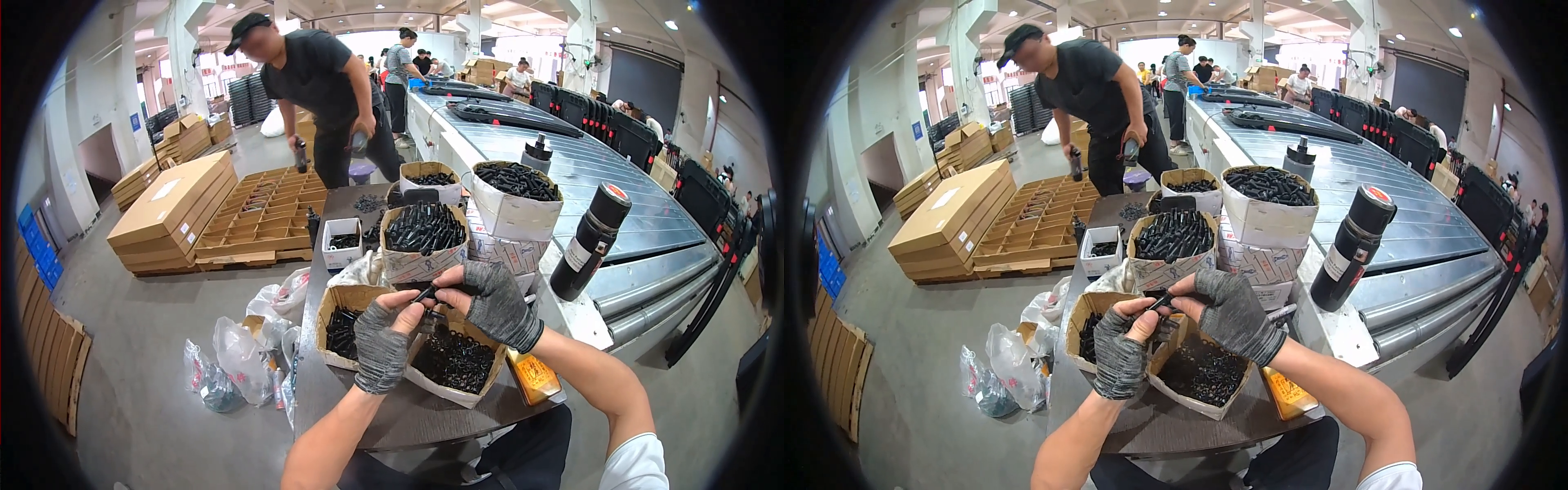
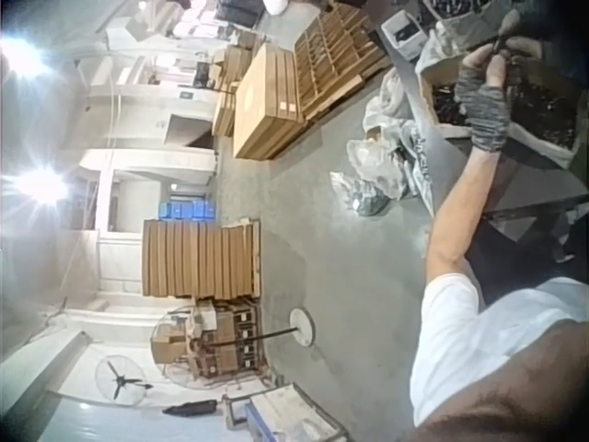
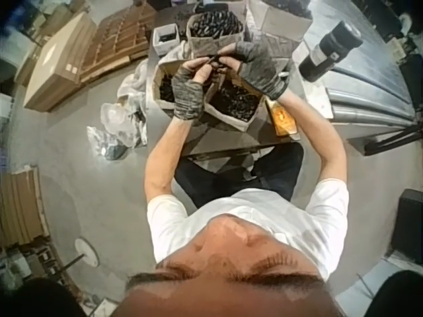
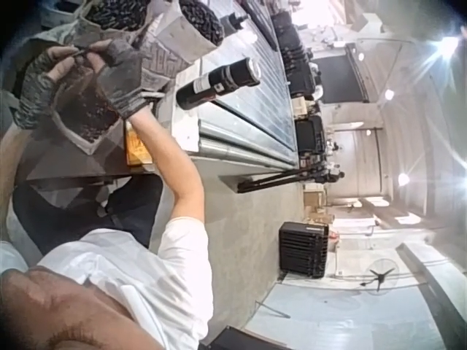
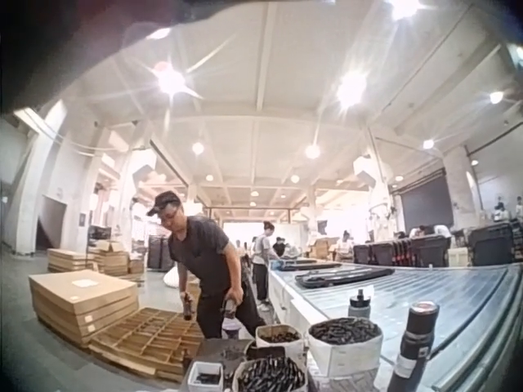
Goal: Placing panels on a conveyor belt and sorting small plastic components at a workbench.
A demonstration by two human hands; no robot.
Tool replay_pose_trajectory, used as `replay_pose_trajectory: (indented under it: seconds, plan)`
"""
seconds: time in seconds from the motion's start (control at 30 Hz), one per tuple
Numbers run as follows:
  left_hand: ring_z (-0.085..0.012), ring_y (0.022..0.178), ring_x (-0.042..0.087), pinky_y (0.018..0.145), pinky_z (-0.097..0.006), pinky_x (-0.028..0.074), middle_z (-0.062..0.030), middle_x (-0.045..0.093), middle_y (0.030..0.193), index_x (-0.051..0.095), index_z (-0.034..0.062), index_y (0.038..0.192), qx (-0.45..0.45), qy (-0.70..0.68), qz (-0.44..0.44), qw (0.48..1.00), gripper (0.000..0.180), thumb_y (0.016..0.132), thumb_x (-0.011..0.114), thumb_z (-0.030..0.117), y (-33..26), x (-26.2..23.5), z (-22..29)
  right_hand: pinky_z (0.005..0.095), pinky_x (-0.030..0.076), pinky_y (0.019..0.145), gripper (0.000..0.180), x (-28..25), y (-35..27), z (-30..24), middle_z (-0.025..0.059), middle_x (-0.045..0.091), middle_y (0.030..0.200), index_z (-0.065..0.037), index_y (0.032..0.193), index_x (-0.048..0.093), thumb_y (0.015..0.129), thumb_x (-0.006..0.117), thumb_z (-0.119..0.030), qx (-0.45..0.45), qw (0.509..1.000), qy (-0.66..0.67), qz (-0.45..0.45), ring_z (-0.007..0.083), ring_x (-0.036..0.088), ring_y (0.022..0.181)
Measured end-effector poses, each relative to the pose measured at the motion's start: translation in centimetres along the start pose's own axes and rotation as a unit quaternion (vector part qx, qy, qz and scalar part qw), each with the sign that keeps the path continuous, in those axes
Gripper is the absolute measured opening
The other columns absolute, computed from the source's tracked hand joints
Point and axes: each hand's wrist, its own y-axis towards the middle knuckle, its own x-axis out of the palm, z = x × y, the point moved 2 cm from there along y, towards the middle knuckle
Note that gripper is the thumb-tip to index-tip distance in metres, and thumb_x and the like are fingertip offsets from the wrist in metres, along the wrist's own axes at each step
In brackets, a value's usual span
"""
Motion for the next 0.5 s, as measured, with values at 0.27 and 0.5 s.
replay_pose_trajectory:
  seconds: [0.27, 0.5]
  plan:
    - [-0.018, 0.087, 0.065, 0.077, -0.028, 0.054, -0.0124, 0.068, 0.1, 0.059, 0.0041, 0.113, -0.134, -0.227, 0.001, 0.965, 0.023, 0.092, 0.063, 0.012, 0.4, -0.2, -0.6, 0.0309, 0.052, 0.074, 0.017, 0.2, 0.4, -0.9, 0.0094, 0.068, 0.091, -0.001, 0.101, 0.066, 0.084, 0.068, -0.002, -0.141, 0.98, -0.137, 0.037, 0.0168, 0.066, 0.083]
    - [-0.0181, 0.083, 0.064, 0.072, -0.027, 0.054, -0.0121, 0.068, 0.098, 0.06, 0.0051, 0.112, -0.113, -0.218, 0.005, 0.969, 0.021, 0.093, 0.063, 0.013, 0.3, -0.3, -0.3, 0.0269, 0.054, 0.08, 0.025, -1.3, 1.5, -1.7, 0.0074, 0.067, 0.098, 0.001, 0.109, 0.064, 0.088, 0.068, -0.012, 0.208, 0.947, 0.242, -0.028, 0.0134, 0.064, 0.086]
